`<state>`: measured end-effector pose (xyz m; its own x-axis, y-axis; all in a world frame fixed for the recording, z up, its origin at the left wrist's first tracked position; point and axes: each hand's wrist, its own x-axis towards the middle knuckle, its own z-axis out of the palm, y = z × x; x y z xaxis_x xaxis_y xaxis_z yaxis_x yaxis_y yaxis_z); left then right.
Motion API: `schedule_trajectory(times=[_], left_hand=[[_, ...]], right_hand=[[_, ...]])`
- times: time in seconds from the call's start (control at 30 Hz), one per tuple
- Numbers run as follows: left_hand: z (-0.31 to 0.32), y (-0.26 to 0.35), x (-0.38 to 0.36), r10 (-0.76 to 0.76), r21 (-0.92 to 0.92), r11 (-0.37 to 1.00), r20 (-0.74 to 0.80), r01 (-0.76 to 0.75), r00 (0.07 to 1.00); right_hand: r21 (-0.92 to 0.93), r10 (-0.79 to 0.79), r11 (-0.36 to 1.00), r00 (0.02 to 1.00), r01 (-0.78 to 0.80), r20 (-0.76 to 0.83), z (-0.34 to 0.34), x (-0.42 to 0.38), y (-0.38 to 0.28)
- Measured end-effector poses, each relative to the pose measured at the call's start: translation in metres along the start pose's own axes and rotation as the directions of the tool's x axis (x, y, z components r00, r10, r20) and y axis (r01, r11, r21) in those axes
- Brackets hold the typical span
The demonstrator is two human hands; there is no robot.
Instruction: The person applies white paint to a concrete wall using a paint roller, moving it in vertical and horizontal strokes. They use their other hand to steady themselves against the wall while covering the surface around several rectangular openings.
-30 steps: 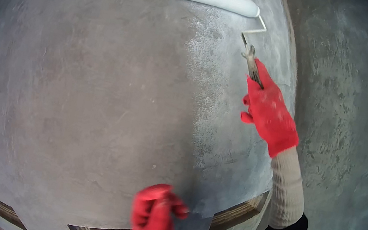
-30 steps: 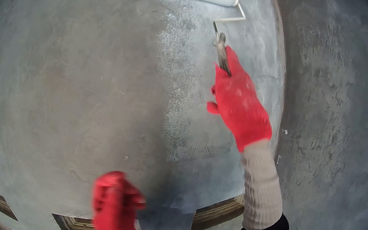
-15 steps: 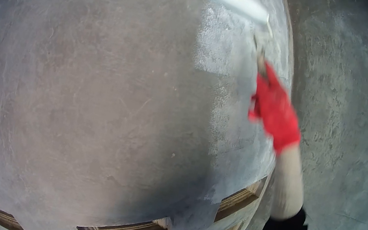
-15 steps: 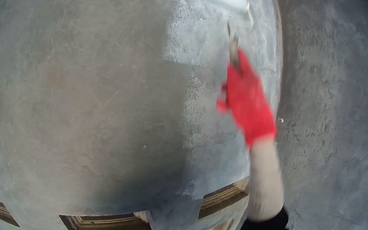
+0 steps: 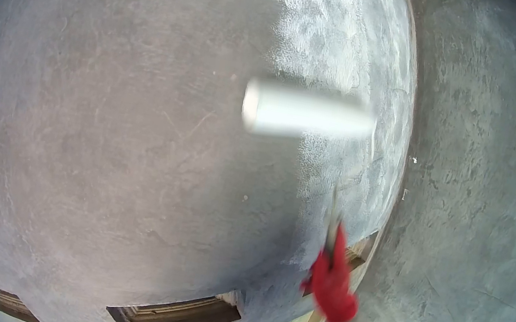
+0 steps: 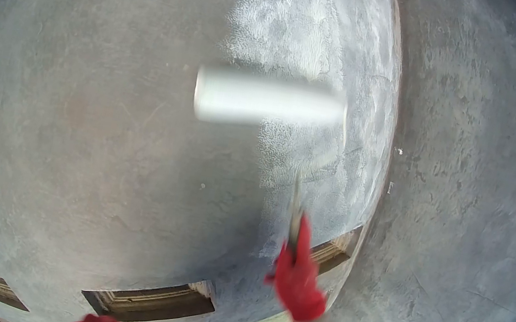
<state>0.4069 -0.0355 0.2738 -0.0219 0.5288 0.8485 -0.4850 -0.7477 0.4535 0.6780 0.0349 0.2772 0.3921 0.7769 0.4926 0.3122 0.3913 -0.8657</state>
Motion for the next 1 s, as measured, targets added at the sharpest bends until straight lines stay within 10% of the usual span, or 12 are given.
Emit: schedule_trajectory(times=[0.17,0.3,0.47,0.67,0.83,1.0], left_hand=[[0.014,-0.081,-0.012,-0.585,0.071,0.811,0.142,0.581,0.798],[0.053,-0.142,0.026,-0.571,0.272,0.818,0.273,0.507,0.775],[0.125,-0.148,0.11,-0.513,0.002,0.847,0.258,0.531,0.818],[0.137,-0.174,0.083,-0.425,-0.165,0.873,0.206,0.459,0.881],[0.106,-0.199,0.018,-0.664,0.317,0.743,0.246,0.589,0.706],[0.116,-0.22,-0.008,-0.891,0.071,0.441,0.152,0.895,0.427]], right_hand=[[0.01,0.049,0.999,0.998,-0.049,-0.036,0.024,-0.072,0.093],[0.018,-0.005,1.0,1.0,0.005,-0.01,-0.001,-0.012,-0.006],[-0.174,-0.463,0.88,0.88,0.441,-0.109,-0.014,0.086,-0.089],[-0.151,-0.59,0.802,0.805,0.577,-0.056,-0.025,0.059,-0.042],[0.011,-0.072,0.997,0.995,0.072,0.067,-0.006,-0.072,0.073],[0.006,0.284,0.957,0.938,-0.291,0.199,-0.007,-0.11,0.097]])
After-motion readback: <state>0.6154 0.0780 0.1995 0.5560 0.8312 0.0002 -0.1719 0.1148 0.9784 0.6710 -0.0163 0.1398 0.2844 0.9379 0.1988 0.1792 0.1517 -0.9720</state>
